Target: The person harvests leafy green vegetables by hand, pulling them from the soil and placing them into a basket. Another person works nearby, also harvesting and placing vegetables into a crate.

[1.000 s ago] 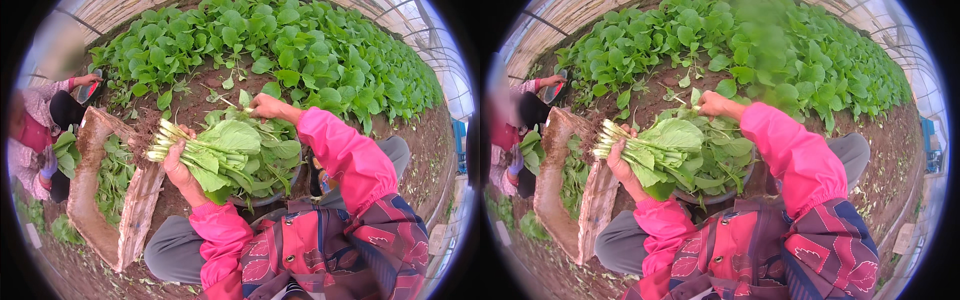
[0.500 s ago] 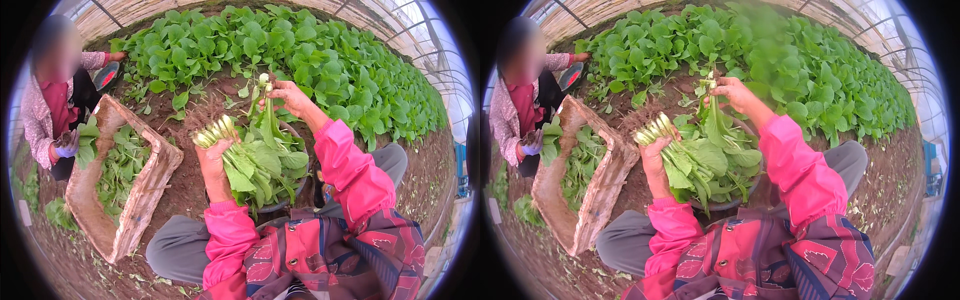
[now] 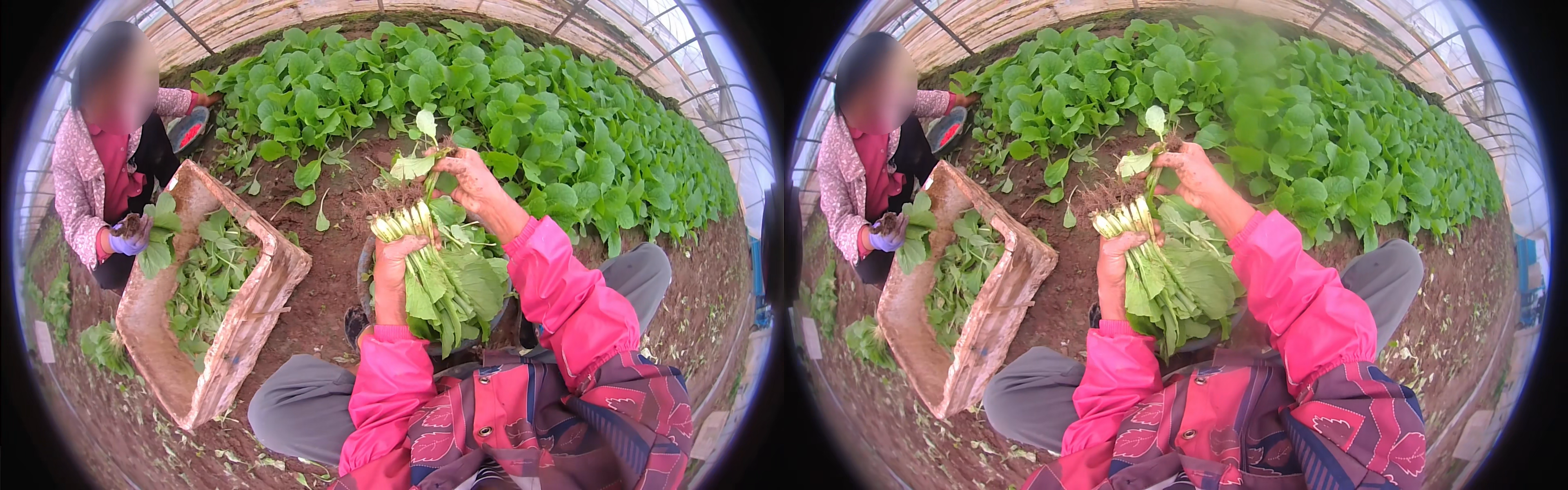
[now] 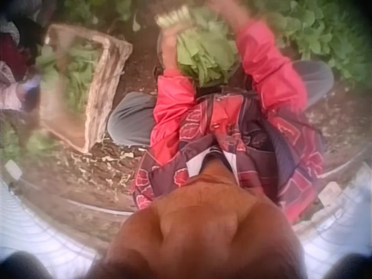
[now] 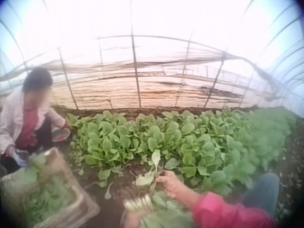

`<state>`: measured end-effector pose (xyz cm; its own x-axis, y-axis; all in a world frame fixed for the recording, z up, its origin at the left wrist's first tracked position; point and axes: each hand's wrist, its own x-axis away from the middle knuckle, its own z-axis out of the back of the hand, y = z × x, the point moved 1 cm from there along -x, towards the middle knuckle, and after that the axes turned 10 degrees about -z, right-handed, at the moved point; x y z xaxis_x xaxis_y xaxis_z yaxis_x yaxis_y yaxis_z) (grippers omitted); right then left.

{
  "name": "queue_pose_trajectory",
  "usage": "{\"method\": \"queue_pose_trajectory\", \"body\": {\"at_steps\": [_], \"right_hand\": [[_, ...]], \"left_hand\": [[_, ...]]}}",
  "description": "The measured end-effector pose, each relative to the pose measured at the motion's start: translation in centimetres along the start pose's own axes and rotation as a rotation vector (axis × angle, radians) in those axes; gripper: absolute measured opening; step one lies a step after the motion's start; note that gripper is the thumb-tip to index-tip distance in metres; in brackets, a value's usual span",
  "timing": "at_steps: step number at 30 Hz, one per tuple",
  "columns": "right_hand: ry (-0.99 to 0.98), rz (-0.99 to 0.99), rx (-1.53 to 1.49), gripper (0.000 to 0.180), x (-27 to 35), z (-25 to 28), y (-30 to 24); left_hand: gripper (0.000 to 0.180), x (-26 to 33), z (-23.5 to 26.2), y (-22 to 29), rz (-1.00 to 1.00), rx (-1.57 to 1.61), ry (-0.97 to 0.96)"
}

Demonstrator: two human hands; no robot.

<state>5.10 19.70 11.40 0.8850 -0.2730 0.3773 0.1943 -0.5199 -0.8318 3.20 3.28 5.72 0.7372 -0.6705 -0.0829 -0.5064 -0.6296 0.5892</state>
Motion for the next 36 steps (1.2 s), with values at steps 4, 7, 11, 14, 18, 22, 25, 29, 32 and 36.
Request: {"method": "queue_pose_trajectory", "body": {"at_steps": [4, 7, 11, 14, 18, 22, 25, 29, 32, 36], "right_hand": [[0.015, 0.047, 0.06, 0.021, 0.4, -0.2, -0.5], [0.022, 0.051, 0.037, 0.021, 0.4, -0.2, -0.3], [-0.027, 0.043, -0.054, 0.02, 0.0, 0.6, -0.1], [-0.066, 0.058, -0.076, 0.02, 0.0, 0.8, -0.1], [-0.139, 0.075, -0.078, 0.021, 0.0, 0.8, -0.1], [-0.164, 0.086, -0.068, 0.021, -0.1, 0.9, -0.3], [-0.117, 0.145, -0.084, 0.02, -0.2, 1.1, -0.3], [-0.087, 0.078, 0.039, 0.02, 0.1, 2.4, -1.3], [-0.161, 0.021, 0.288, 0.018, 1.0, 3.2, -1.1], [0.025, 0.187, 1.661, 0.048, -0.9, 6.2, 7.6]], "left_hand": [[0.036, 0.1, 0.2, 0.2, 0.034, 0.039, 0.013], [0.033, 0.4, -0.3, 0.5, 0.026, 0.021, 0.055], [0.033, 0.3, 0.0, 0.5, 0.028, -0.008, 0.043], [0.034, 0.4, -0.1, 0.7, 0.004, -0.061, 0.046], [0.034, 0.6, -0.3, 1.3, -0.01, -0.096, 0.057], [0.035, 0.5, -0.2, 1.6, -0.016, -0.118, 0.035], [0.036, 0.4, 0.2, 1.4, 0.016, -0.122, 0.03], [0.035, 0.8, 1.0, 3.2, -0.067, -0.108, 0.105], [0.035, 1.6, 1.9, 6.8, -0.296, -0.21, 0.219], [0.06, 2.4, 1.6, 9.4, -0.435, -0.364, 0.241]]}}
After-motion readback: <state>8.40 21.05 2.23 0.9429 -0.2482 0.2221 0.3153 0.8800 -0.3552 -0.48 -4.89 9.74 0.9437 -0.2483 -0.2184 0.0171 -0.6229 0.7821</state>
